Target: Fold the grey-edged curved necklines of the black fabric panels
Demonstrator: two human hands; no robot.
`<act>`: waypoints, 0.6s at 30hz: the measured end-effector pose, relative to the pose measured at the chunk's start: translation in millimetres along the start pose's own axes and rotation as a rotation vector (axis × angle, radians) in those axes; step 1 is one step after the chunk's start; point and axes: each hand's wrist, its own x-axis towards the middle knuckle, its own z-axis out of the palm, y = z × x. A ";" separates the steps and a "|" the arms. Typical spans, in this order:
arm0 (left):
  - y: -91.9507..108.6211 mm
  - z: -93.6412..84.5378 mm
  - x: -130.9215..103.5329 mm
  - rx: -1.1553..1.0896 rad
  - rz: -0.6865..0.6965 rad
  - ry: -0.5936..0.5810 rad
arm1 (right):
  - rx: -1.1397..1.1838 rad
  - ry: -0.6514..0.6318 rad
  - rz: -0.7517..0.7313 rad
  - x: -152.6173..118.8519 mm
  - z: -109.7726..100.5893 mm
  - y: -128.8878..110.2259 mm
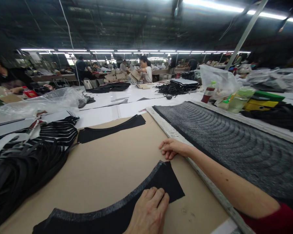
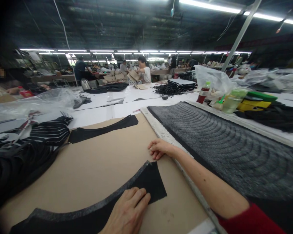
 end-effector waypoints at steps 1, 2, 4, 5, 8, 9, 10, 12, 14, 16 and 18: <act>0.3 0.3 -0.2 -0.003 0.004 0.016 | -0.038 0.059 -0.042 -2.3 3.7 -3.5; 1.1 0.8 -0.5 -0.005 0.006 0.038 | -0.082 0.111 -0.095 -7.4 9.8 -7.2; 3.7 2.4 -1.2 0.002 0.012 0.092 | -0.178 0.172 -0.217 -25.2 27.3 -12.4; 5.3 3.3 -1.5 0.010 0.017 0.118 | -0.227 0.180 -0.276 -36.5 37.0 -12.4; 9.0 4.6 -4.0 0.065 0.028 0.179 | -0.397 0.182 -0.412 -67.1 61.7 1.6; 9.5 4.4 -6.0 0.101 0.039 0.178 | -0.513 0.215 -0.467 -73.3 66.9 10.1; 9.7 4.1 -8.9 0.144 0.049 0.165 | -0.614 0.261 -0.501 -77.1 70.6 19.4; 9.3 3.7 -17.4 0.243 0.030 0.123 | -0.789 0.358 -0.542 -79.0 73.9 36.7; 9.7 3.7 -28.8 0.318 -0.016 0.118 | -0.899 0.430 -0.567 -77.5 74.1 49.1; 12.1 2.0 -40.4 0.375 -0.035 0.145 | -0.976 0.469 -0.616 -76.0 73.2 57.0; 15.5 -3.5 -49.7 0.440 -0.017 0.120 | -1.015 0.482 -0.684 -74.4 72.0 63.4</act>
